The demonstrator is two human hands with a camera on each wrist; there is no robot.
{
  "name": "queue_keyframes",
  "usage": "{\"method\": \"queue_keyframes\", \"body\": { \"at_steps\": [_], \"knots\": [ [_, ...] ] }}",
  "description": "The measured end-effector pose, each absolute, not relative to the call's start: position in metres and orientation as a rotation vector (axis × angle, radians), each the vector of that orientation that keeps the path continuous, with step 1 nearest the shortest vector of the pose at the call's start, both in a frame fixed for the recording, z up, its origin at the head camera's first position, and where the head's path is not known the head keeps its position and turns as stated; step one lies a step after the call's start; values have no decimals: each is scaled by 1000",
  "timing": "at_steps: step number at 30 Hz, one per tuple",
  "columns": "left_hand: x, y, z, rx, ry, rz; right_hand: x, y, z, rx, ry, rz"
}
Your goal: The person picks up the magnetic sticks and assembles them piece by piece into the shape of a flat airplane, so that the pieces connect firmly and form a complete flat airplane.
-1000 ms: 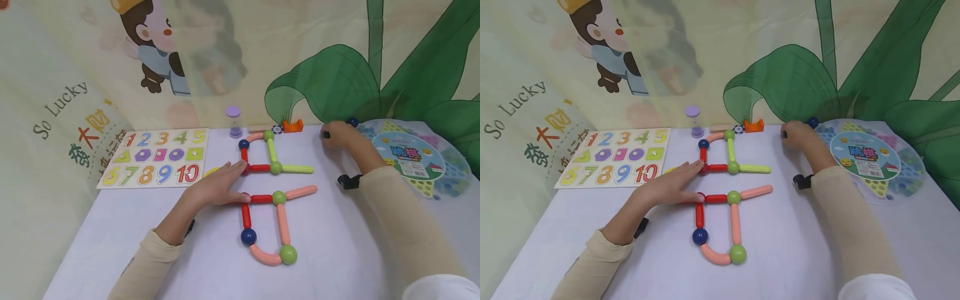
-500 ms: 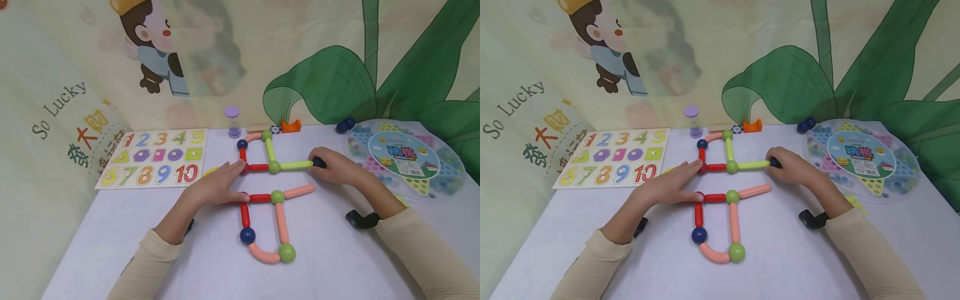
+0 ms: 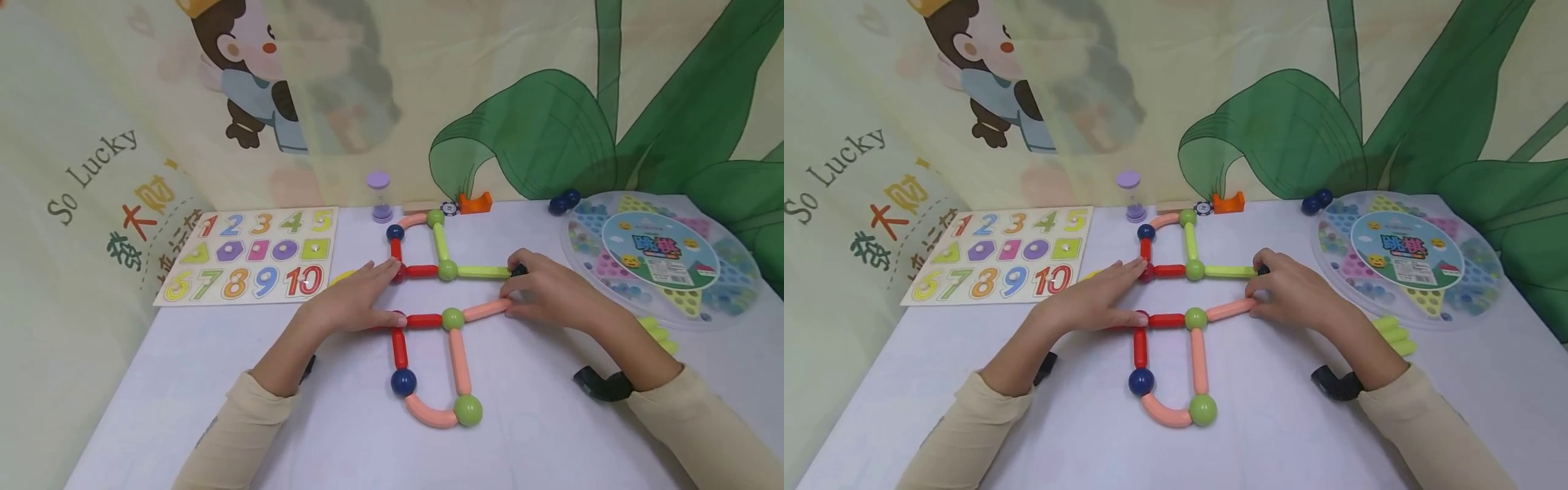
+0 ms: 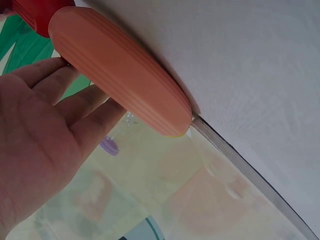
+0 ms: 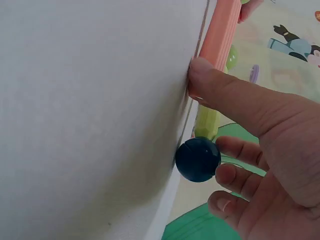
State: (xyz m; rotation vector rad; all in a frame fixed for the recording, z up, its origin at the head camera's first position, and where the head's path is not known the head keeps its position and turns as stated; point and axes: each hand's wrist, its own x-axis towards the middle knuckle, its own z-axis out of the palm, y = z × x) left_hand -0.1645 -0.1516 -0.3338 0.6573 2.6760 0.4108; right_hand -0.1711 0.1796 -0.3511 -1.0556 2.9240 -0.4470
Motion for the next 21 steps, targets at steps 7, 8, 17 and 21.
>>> {"method": "queue_keyframes", "body": {
  "at_steps": [7,8,17,21],
  "knots": [
    [-166,-151,-334,655,2678,400,-178,182,-352,-1127,2977,-352],
    [-166,-151,-335,652,2677,400,-179,182,-352,-1132,2967,-357],
    [-165,-150,-334,649,2678,398,-176,184,-355,-1070,2881,-599],
    [-165,-151,-334,655,2684,390,-172,180,-357,-1120,2866,-638]
  ]
}}
